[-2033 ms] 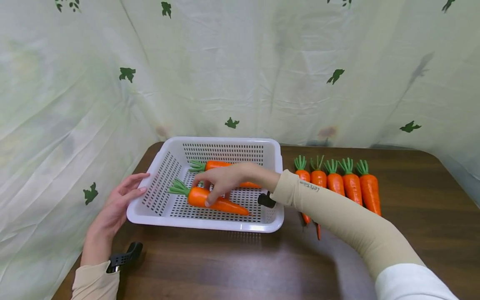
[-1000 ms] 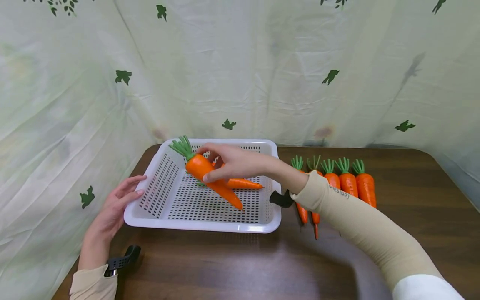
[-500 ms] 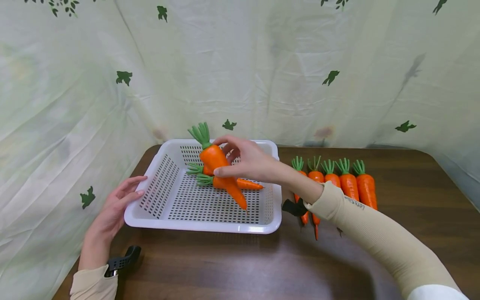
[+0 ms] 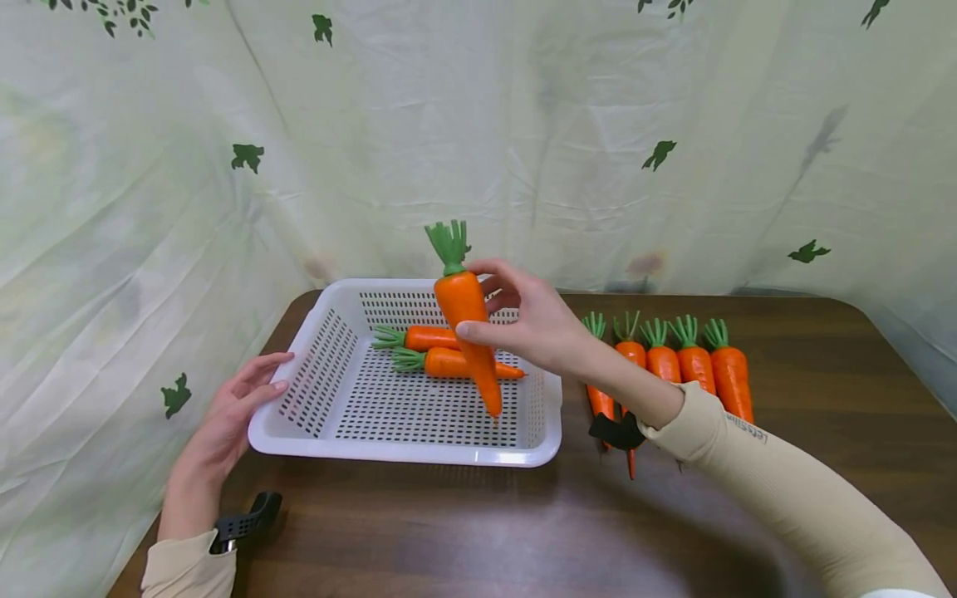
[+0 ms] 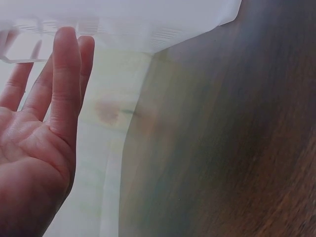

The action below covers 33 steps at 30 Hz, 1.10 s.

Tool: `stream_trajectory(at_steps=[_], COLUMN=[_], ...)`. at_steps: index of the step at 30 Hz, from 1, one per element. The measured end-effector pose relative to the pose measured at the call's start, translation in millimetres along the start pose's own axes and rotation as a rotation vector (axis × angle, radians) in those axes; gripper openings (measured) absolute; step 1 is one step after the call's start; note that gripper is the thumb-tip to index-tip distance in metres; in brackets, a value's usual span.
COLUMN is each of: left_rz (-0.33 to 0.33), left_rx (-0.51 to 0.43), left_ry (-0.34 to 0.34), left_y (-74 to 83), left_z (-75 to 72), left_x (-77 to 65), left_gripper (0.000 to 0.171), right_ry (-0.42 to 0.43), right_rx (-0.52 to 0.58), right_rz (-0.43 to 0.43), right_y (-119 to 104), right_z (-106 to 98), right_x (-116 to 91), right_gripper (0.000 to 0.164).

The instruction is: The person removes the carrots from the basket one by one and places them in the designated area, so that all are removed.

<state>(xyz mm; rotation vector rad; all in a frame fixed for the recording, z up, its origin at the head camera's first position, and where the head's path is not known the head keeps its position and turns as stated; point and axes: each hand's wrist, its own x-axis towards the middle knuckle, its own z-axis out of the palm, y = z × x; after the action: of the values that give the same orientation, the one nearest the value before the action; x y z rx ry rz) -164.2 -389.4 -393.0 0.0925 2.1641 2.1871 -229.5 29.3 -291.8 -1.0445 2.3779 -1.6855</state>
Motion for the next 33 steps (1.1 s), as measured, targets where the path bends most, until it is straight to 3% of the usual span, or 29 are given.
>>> stream_trajectory(at_steps=[9,33], left_rz=[-0.005,-0.022], left_rx=[0.008,0.005], left_ry=[0.001,-0.001], left_y=[-0.4,1.2], left_z=[2.0,-0.3], left_x=[0.6,0.6], left_gripper=[0.044,0.043], right_ry=[0.034,0.083], right_rx=[0.023,-0.086], right_rz=[-0.012,0.156], right_y=[6,22], right_z=[-11,-54], right_x=[-15,-73], right_gripper=[0.057,0.061])
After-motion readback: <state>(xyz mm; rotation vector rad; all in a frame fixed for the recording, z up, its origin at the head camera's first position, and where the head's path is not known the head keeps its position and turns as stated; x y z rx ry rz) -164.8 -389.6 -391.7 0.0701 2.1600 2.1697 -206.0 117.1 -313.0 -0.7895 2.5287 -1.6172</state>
